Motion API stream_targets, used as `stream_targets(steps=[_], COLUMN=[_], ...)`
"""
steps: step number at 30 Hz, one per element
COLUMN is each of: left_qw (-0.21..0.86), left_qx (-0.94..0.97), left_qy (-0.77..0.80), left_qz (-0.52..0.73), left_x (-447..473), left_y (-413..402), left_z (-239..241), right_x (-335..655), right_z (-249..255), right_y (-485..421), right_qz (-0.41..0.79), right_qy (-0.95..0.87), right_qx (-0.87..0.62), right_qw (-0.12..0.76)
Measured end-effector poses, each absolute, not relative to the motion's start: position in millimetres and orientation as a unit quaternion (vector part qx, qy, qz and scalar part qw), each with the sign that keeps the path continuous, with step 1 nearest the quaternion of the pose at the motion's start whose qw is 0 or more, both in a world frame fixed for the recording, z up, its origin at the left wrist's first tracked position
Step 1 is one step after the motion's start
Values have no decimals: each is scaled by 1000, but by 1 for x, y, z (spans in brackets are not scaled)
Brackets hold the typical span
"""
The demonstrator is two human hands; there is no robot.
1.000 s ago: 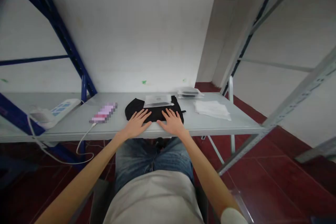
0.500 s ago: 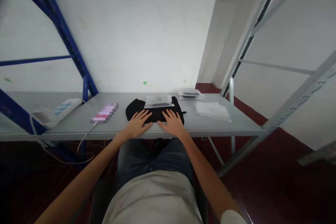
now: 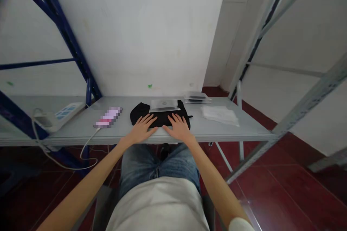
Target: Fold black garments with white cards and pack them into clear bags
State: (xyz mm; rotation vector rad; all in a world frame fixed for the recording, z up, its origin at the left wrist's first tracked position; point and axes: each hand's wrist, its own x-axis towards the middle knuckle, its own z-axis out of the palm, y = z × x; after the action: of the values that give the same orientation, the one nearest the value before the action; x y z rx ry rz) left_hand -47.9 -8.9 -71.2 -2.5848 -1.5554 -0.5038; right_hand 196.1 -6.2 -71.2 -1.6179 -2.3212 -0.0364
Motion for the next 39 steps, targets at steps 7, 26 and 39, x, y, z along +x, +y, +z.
stream_targets(steps=[7, 26, 39], left_qw=[43, 38, 35], left_qx=[-844, -844, -844], left_qy=[-509, -511, -510], left_qz=[-164, -161, -162], left_x=[-47, -48, -47], left_y=[-11, -10, -10], left_z=[-69, -69, -69], right_x=[196, 196, 196], right_z=[-70, -73, -70], right_y=[-8, -5, -7], right_qz=[-9, -10, -10], right_qy=[-810, -811, -811], right_qx=[-565, -564, -565], right_qw=[157, 156, 152])
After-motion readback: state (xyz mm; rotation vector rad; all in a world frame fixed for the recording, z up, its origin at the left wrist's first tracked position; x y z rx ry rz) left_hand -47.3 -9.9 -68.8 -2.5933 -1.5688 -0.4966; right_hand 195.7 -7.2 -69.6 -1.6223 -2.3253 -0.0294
